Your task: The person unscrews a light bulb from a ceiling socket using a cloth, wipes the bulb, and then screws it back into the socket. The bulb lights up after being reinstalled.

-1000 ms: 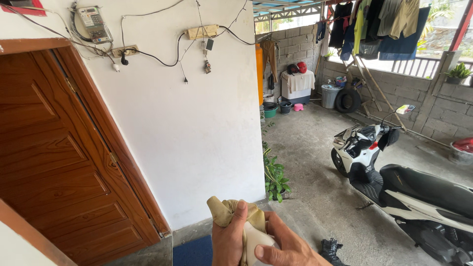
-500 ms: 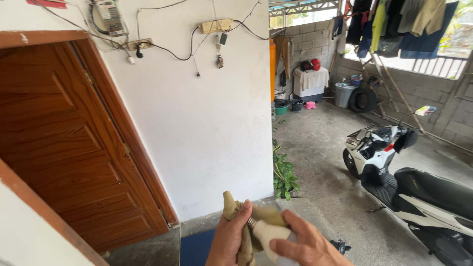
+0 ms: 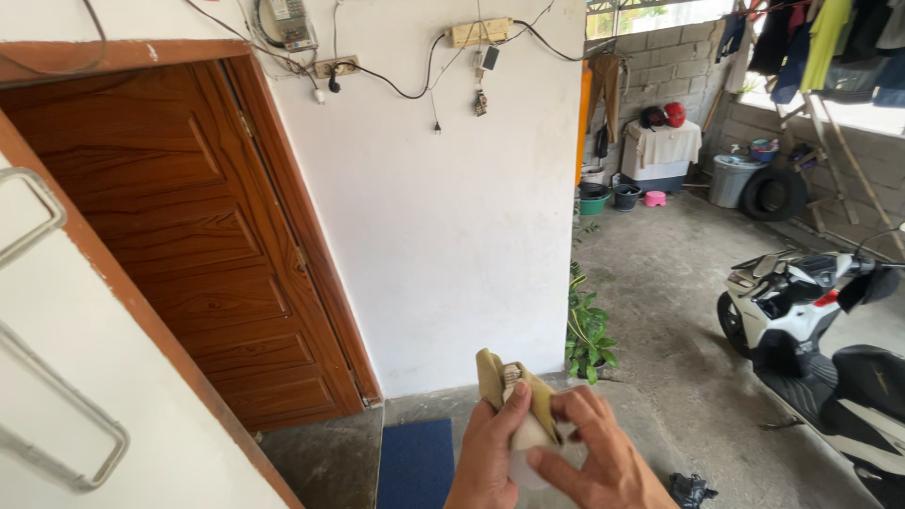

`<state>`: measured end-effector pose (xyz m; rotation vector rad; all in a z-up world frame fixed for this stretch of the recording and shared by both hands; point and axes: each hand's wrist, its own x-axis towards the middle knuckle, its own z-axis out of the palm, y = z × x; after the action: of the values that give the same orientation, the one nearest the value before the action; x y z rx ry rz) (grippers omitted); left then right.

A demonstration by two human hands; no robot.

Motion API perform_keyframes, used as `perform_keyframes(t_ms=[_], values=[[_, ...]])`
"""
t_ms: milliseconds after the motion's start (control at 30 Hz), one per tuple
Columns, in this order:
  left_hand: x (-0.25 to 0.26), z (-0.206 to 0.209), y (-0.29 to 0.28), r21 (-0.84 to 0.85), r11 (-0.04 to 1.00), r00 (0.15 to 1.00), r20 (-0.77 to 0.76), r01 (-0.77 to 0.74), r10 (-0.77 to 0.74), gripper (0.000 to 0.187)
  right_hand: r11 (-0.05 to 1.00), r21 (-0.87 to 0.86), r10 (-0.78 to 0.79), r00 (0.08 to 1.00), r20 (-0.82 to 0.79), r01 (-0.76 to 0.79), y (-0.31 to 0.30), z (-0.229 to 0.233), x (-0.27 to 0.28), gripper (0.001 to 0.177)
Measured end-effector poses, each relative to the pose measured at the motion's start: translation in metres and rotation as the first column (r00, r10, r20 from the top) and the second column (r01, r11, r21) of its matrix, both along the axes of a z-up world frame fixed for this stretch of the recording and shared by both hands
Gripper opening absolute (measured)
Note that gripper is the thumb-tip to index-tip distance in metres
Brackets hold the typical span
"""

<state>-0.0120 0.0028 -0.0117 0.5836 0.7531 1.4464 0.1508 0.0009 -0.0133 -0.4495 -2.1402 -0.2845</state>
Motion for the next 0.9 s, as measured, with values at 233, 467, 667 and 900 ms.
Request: perform_keyframes(t_ms=[233, 467, 667, 900], values=[[0.002, 0.014, -0.012, 0.044, 0.990, 0.978, -0.169, 0.130, -0.121, 0.073, 0.104, -0.922, -0.478, 0.794, -0.376, -0.374, 0.021, -0.006, -0.015, 0.074], [0.008, 0.021, -0.005, 0.093, 0.980, 0.892, -0.406, -0.174, 0.197, 0.063, 0.172, -0.756, -0.527, 0.590, -0.612, -0.631, 0.000, 0.010, -0.040, 0.069], [0.018, 0.003, 0.010, 0.164, 0.824, 0.692, -0.469, -0.543, 0.549, 0.058, 0.331, -0.649, -0.513, 0.447, -0.733, -0.685, -0.006, 0.030, -0.050, 0.051], [0.056, 0.010, -0.026, 0.547, 0.797, 0.718, -0.445, -0.255, 0.535, 0.062, 0.388, -0.767, -0.599, 0.494, -0.631, -0.510, -0.003, 0.062, -0.034, 0.057]])
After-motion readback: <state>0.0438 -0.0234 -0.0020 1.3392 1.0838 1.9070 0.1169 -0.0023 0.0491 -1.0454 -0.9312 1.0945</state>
